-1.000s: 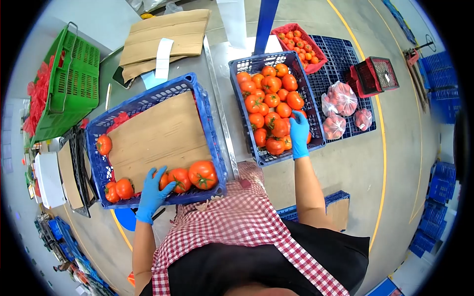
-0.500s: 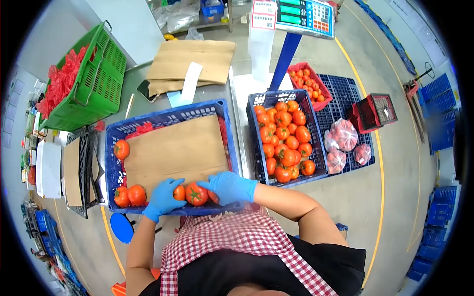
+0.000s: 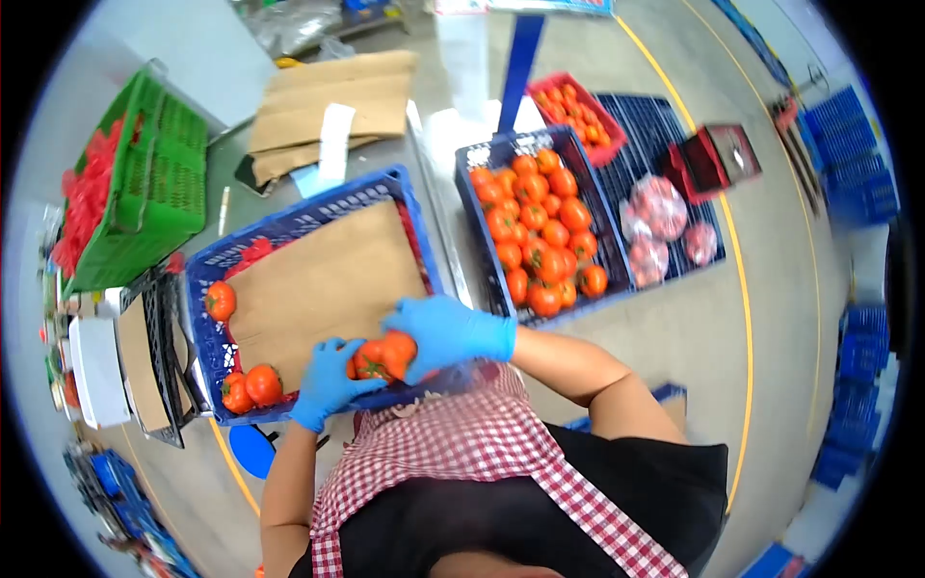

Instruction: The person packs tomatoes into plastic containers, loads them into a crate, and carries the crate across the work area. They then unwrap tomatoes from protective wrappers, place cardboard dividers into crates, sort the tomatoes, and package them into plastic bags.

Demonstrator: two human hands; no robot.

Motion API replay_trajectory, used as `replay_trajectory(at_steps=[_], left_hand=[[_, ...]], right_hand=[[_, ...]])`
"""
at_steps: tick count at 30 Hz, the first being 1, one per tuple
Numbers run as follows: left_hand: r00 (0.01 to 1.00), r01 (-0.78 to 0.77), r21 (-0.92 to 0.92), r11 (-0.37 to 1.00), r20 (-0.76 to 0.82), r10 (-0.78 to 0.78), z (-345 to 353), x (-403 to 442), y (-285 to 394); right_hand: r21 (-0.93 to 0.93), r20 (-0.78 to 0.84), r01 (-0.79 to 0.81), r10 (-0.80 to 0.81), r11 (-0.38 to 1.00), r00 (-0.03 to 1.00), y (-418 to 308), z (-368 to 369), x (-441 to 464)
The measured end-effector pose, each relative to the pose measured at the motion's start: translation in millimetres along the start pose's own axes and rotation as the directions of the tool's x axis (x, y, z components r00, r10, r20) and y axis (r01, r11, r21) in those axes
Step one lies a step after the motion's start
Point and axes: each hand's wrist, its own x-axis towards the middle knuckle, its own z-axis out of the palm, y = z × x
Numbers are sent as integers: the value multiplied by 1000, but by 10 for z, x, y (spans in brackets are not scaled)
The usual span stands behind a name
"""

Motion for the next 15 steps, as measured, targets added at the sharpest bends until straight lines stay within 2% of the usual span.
replay_trajectory(at_steps=[1, 2, 4, 5, 6, 8, 9, 10, 11, 12, 13, 14, 15], left_hand=[[1000, 4, 38, 999, -6, -4, -18, 15, 44], [1000, -7, 6, 1000, 19, 7, -19, 23, 34], [999, -14, -61, 998, 40, 16, -15, 61, 28], [999, -34, -48, 998, 29, 35, 5, 85, 48], [997, -71, -39, 997, 28, 72, 14, 112, 92], [990, -142, -17, 990, 16, 142, 17, 189, 223], [989, -146, 22, 989, 24, 145, 27, 223, 258], [989, -147, 58, 987, 33, 146, 48, 245, 290], [989, -145, 92, 985, 42, 142, 73, 258, 323], [990, -137, 106, 985, 55, 131, 81, 266, 365], [990, -129, 121, 984, 68, 121, 67, 287, 409], [991, -122, 138, 983, 79, 112, 58, 312, 431], [989, -136, 126, 983, 83, 126, 64, 344, 463]], right_hand=[[242, -95, 33, -10, 970, 995, 42, -91, -84], [488, -165, 49, 37, 872, 986, 122, -136, -148], [843, -236, 125, 151, 523, 960, 348, -272, -326], [926, -258, 140, 316, 349, 913, 530, -287, -458], [932, -318, 190, 442, 309, 839, 795, -265, -584], [921, -377, 183, 660, 345, 650, 1497, -162, -884], [855, -443, -27, 755, 518, 483, 1838, -97, -1069], [710, -590, -224, 738, 668, 329, 2264, 42, -1270], [611, -634, -404, 727, 681, 265, 2660, 146, -1511], [542, -660, -585, 736, 604, 149, 2788, 197, -1699], [544, -628, -613, 762, 573, 156, 3025, 293, -1880], [595, -558, -572, 802, 565, 212, 3224, 388, -2055], [578, -600, -562, 775, 592, 199, 3558, 547, -2230]])
